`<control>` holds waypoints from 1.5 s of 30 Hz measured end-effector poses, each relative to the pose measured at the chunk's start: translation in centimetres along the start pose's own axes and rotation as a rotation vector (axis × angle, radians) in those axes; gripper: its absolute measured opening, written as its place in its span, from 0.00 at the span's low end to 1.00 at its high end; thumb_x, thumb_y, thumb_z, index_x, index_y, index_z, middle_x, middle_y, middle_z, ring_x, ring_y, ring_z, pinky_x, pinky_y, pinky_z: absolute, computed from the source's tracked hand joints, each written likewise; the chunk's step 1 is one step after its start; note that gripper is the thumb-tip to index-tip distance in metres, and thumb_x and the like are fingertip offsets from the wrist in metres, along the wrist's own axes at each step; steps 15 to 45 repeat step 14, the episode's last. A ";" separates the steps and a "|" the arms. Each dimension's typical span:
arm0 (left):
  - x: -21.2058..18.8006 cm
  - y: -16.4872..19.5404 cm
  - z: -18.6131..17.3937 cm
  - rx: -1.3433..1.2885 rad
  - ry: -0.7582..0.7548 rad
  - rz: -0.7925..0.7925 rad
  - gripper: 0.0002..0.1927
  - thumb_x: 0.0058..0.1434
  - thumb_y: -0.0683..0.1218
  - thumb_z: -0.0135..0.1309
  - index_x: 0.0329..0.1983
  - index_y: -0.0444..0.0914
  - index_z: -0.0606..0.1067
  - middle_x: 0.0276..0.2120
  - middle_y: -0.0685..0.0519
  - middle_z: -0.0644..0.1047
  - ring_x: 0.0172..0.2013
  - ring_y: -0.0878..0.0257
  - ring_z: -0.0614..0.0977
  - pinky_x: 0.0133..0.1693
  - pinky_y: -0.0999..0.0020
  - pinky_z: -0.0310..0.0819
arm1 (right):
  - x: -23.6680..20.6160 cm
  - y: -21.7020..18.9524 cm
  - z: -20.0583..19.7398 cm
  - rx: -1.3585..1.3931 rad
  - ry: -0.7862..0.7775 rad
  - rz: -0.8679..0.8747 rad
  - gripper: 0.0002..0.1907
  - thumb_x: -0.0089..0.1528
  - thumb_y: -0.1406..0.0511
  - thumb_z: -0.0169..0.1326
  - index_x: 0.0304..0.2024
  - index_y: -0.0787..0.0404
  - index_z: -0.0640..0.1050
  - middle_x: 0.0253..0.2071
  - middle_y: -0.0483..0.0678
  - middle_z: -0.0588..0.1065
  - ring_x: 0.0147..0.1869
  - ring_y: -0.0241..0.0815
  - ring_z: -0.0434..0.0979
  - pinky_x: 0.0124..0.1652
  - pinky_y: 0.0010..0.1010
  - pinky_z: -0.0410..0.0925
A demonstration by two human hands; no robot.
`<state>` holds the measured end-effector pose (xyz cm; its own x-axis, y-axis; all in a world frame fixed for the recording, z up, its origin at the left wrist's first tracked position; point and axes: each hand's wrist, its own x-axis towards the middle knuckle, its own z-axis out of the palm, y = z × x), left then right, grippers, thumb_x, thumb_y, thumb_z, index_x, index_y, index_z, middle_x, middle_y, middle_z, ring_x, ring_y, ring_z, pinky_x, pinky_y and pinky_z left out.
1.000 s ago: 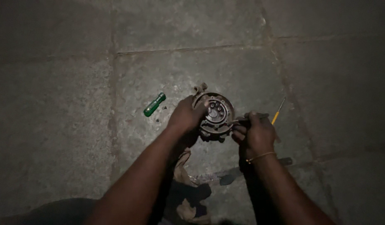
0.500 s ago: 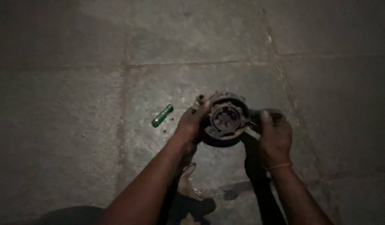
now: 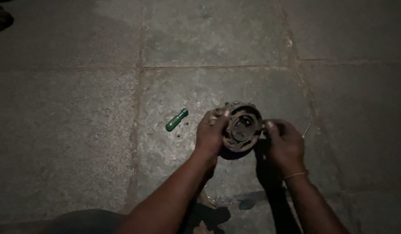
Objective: The person is repairing a mechanical part, likely a carburetor, using a screwdriver and a cloth. They are seated on the floor, manipulating the part with both hands, and occasionally using the cloth to clean or wipe the part.
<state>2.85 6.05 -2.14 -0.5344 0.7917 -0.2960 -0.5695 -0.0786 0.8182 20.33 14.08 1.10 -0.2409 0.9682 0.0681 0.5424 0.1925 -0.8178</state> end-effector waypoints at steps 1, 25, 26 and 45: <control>0.1 -0.2 0.0 0.011 -0.006 -0.005 0.20 0.62 0.54 0.59 0.49 0.35 0.76 0.38 0.52 0.80 0.38 0.64 0.80 0.42 0.69 0.76 | 0.1 -0.2 -0.1 -0.168 0.011 -0.022 0.14 0.67 0.62 0.55 0.46 0.68 0.81 0.41 0.54 0.79 0.40 0.45 0.81 0.42 0.37 0.72; -0.5 -0.5 0.5 -0.091 -0.075 -0.039 0.27 0.64 0.58 0.54 0.56 0.32 0.74 0.45 0.49 0.80 0.44 0.63 0.81 0.48 0.69 0.76 | -1.0 -3.1 -0.8 0.307 0.002 -0.063 0.08 0.64 0.68 0.60 0.42 0.67 0.79 0.36 0.50 0.80 0.38 0.37 0.80 0.40 0.30 0.75; -0.5 -0.5 0.5 -0.091 -0.075 -0.039 0.27 0.64 0.58 0.54 0.56 0.32 0.74 0.45 0.49 0.80 0.44 0.63 0.81 0.48 0.69 0.76 | -1.0 -3.1 -0.8 0.307 0.002 -0.063 0.08 0.64 0.68 0.60 0.42 0.67 0.79 0.36 0.50 0.80 0.38 0.37 0.80 0.40 0.30 0.75; -0.5 -0.5 0.5 -0.091 -0.075 -0.039 0.27 0.64 0.58 0.54 0.56 0.32 0.74 0.45 0.49 0.80 0.44 0.63 0.81 0.48 0.69 0.76 | -1.0 -3.1 -0.8 0.307 0.002 -0.063 0.08 0.64 0.68 0.60 0.42 0.67 0.79 0.36 0.50 0.80 0.38 0.37 0.80 0.40 0.30 0.75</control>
